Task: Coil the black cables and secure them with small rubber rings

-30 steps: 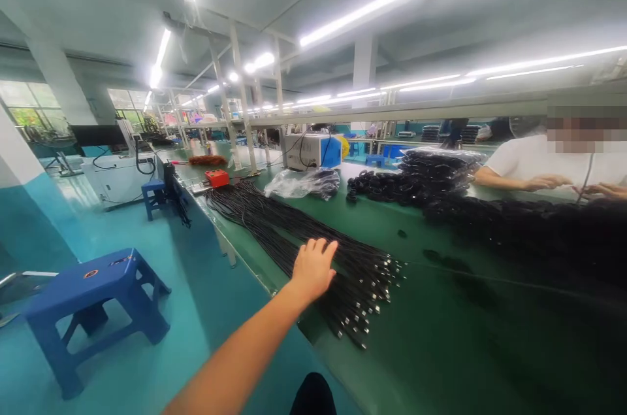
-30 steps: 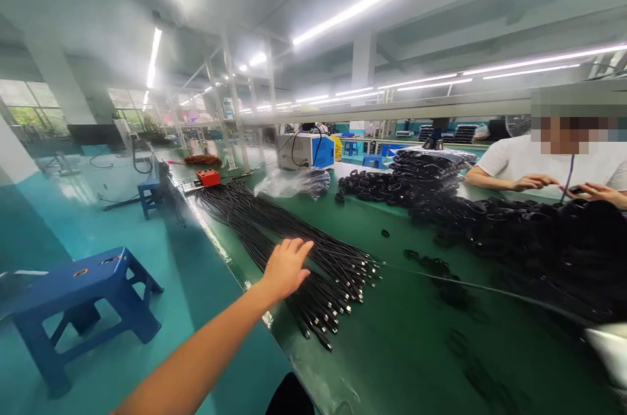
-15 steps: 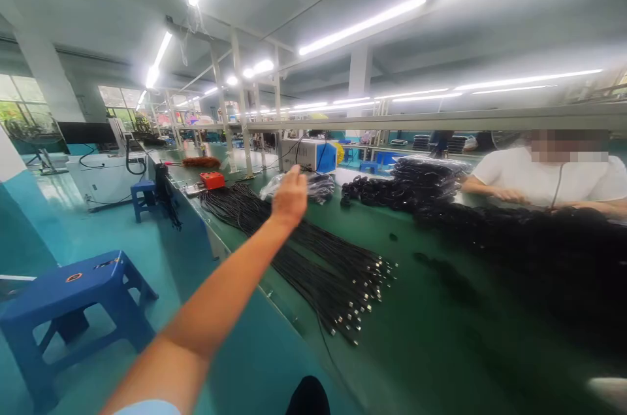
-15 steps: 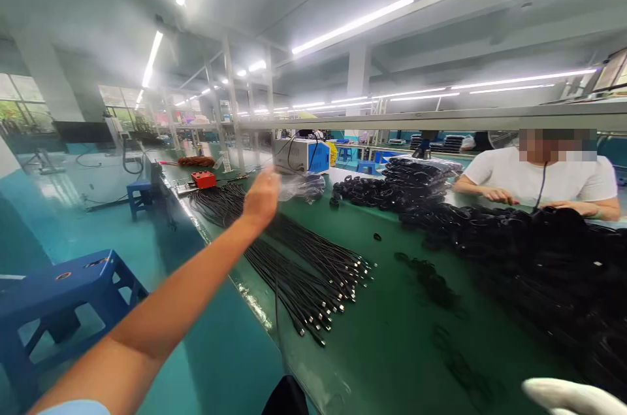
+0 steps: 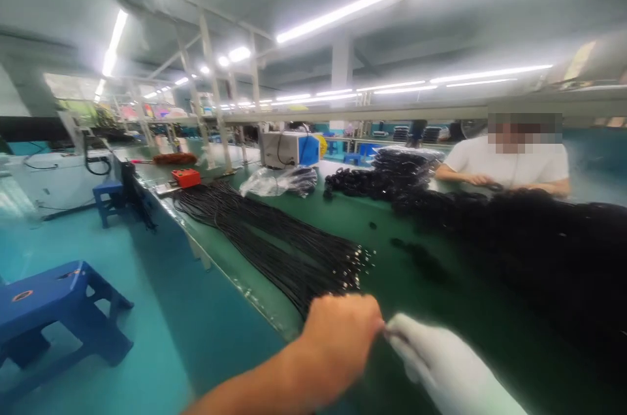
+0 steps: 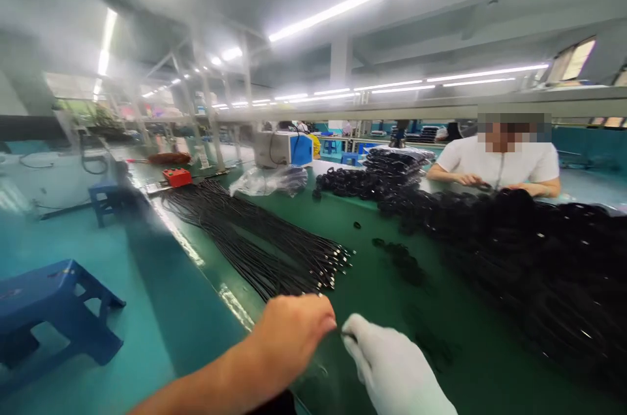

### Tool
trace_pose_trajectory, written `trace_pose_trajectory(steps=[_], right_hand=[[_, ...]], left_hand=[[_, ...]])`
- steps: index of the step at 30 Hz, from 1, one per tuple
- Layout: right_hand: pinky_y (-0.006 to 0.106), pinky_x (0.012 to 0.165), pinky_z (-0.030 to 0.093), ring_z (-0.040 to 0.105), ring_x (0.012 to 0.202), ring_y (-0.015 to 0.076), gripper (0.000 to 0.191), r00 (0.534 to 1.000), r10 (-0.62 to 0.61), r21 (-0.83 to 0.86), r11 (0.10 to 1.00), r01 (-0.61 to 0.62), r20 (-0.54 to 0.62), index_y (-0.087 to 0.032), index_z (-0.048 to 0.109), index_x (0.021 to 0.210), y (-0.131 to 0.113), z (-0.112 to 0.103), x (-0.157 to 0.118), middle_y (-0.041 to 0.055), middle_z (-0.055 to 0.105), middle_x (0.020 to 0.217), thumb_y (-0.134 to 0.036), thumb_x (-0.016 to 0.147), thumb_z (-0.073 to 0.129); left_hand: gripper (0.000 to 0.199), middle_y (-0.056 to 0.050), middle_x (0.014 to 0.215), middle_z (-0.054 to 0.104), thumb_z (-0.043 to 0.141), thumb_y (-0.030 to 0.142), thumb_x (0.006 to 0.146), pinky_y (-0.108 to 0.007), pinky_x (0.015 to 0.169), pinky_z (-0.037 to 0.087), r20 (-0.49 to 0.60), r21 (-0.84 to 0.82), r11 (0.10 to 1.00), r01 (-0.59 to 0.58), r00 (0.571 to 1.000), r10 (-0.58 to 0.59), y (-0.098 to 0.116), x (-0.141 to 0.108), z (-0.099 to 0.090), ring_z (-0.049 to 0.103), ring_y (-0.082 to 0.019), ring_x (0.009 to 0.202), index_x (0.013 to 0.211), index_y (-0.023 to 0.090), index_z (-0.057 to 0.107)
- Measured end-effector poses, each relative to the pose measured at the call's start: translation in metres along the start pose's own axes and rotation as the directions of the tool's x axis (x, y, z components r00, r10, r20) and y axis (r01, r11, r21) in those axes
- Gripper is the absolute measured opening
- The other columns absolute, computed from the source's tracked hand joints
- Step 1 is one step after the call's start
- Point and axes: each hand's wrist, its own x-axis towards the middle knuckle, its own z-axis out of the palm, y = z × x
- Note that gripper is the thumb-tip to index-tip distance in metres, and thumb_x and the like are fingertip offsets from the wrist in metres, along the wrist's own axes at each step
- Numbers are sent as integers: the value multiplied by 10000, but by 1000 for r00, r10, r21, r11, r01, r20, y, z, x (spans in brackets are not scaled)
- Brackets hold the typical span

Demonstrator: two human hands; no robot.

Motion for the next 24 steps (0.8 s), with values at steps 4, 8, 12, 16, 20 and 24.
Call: trace_pose_trajectory(steps=[4, 8, 12, 16, 20, 24], right_hand=[[239, 469, 367, 501, 481, 128, 244, 997, 57, 55, 997, -54, -49, -190, 564, 770, -7, -11, 1, 25, 599, 623, -387, 827, 433], [298, 463, 469, 608, 483, 177, 398, 804, -250, 744, 590, -315, 539, -125, 548, 980, 14, -6, 10, 78, 669, 719, -452, 753, 530], [429, 581, 538, 688, 723, 282, 460, 705, -492, 855, 211, -473, 511, -69, 526, 1108, 37, 6, 18, 152, 693, 881, -390, 780, 549], [480, 694, 534, 640, 965, 330, 417, 700, -536, 857, 93, -506, 472, -77, 493, 1174, 44, 10, 22, 179, 659, 1040, -298, 820, 507], [453, 631, 543, 681, 833, 310, 365, 706, -549, 870, 82, -486, 447, -47, 532, 1088, 46, 11, 21, 180, 688, 920, -301, 827, 508], [469, 575, 530, 686, 714, 276, 355, 841, -452, 951, 58, -305, 297, -106, 527, 998, 50, -10, 11, 123, 688, 819, -430, 860, 479]], left_hand=[[236, -32, 824, 671, 446, 329, 914, -275, 644, 437, -44, 51, 996, 71, 997, -68, -4, 18, -8, 629, -197, 750, 871, 206, 643], [196, 12, 813, 634, 483, 222, 899, -233, 718, 406, -98, -188, 942, -279, 959, 265, -21, 47, -8, 574, -132, 784, 859, 229, 675], [176, 10, 834, 630, 522, 168, 874, -222, 787, 399, -95, -411, 791, -453, 884, 457, -27, 71, 1, 563, -110, 800, 844, 203, 691], [186, 3, 829, 636, 512, 144, 872, -226, 799, 407, -109, -477, 754, -452, 881, 460, -26, 88, 9, 560, -115, 815, 854, 195, 690], [176, -2, 825, 636, 518, 177, 868, -233, 788, 414, -147, -444, 772, -455, 887, 439, -21, 101, 21, 561, -126, 812, 853, 201, 692], [246, -8, 866, 645, 410, 209, 915, -240, 760, 431, -97, -440, 821, -364, 928, 359, -31, 102, 46, 573, -135, 816, 940, 188, 654]])
